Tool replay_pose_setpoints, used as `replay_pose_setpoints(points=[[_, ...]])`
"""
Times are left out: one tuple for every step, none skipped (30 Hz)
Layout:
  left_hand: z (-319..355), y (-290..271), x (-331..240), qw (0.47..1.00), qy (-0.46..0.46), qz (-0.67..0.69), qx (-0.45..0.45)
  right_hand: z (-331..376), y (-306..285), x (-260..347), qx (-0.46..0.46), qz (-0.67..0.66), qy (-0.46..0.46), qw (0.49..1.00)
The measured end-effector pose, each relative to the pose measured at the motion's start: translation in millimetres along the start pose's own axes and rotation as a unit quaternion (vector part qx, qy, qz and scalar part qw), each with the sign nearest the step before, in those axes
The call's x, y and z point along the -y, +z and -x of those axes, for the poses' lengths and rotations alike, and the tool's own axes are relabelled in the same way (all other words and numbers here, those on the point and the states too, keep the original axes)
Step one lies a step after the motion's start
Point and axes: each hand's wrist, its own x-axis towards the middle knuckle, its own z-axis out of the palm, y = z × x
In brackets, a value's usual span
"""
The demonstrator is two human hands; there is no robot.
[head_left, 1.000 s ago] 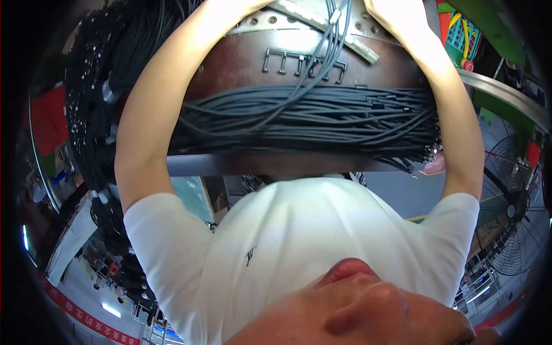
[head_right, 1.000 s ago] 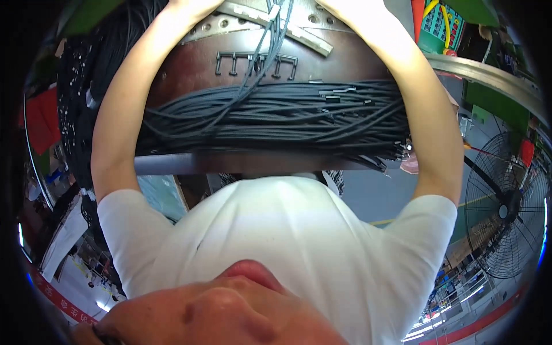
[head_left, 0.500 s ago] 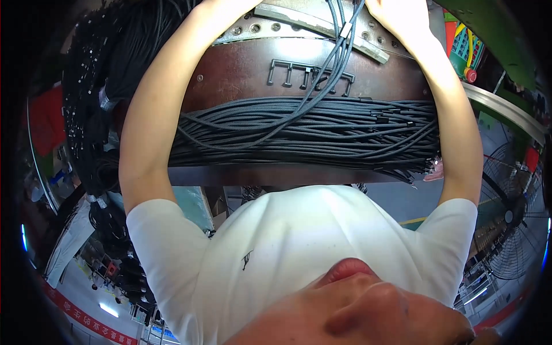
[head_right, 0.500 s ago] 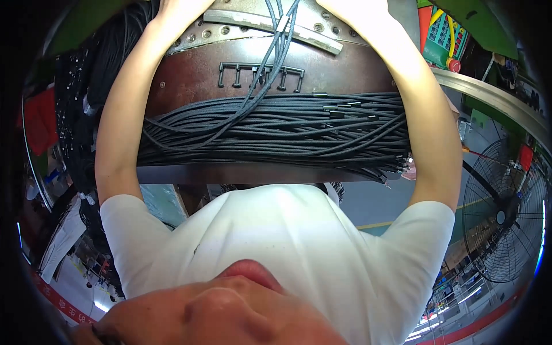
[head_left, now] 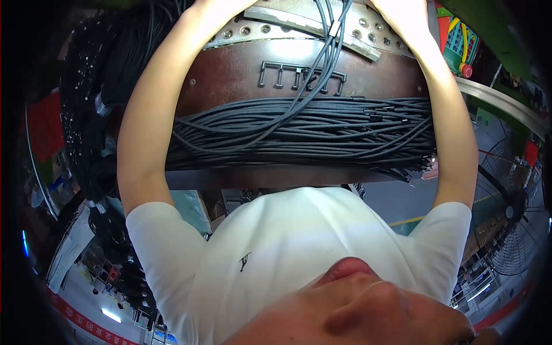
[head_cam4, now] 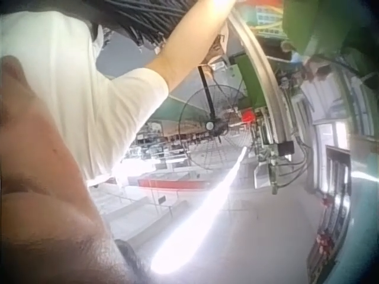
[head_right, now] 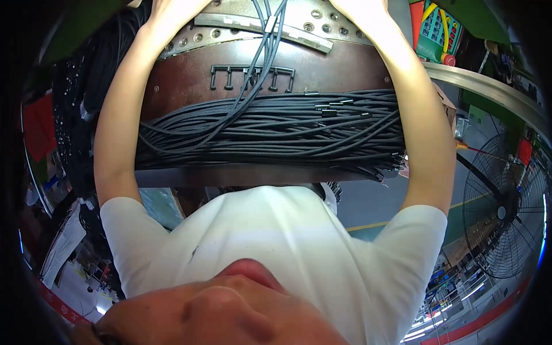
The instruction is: Organizing bundles of black wires and connecting individual cable ends to a testing fixture board.
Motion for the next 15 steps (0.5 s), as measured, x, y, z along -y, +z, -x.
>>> replay_pose_setpoints(points=[[-1,2,7,0.999,-0.014,-0.036,0.008,1,3,-2,-0.026,-0.001,-0.009,1.000],[-3,3,12,0.997,-0.029,-0.072,0.015,0,3,-4,-0.026,-0.003,-0.010,1.000],[-4,4,18,0.997,-0.030,-0.073,0.015,-1,3,-4,-0.019,-0.003,-0.008,1.000],[-5,5,17,0.996,-0.023,-0.088,0.013,-2,2,-4,-0.011,-0.002,-0.003,1.000],[-6,6,15,0.995,-0.017,-0.102,0.010,-3,1,-3,-0.004,-0.001,0.002,1.000],[-7,7,13,0.993,-0.010,-0.117,0.008,-3,-1,-1,0.003,0.000,0.007,1.000],[-8,7,10,0.991,-0.003,-0.131,0.005,-6,-3,1,0.010,0.001,0.011,1.000],[-9,7,6,0.989,0.005,-0.146,0.002,-8,-5,3,0.016,0.002,0.015,1.000],[-10,7,2,0.987,0.012,-0.161,-0.001,-9,-8,6,0.022,0.004,0.019,1.000],[-9,6,-2,0.984,0.018,-0.176,-0.004,-10,-10,10,0.030,0.004,0.022,0.999],[-8,6,-6,0.981,0.023,-0.191,-0.008,-11,-11,14,0.037,0.003,0.025,0.999],[-7,6,-10,0.978,0.029,-0.206,-0.011,-12,-13,19,0.045,0.003,0.028,0.999],[-5,6,-14,0.975,0.035,-0.221,-0.013,-11,-14,23,0.052,0.004,0.032,0.998],[-3,6,-17,0.971,0.042,-0.235,-0.016,-10,-15,27,0.059,0.004,0.036,0.998],[-2,7,-21,0.981,-0.001,-0.193,-0.011,-9,-15,32,0.067,0.005,0.039,0.997]])
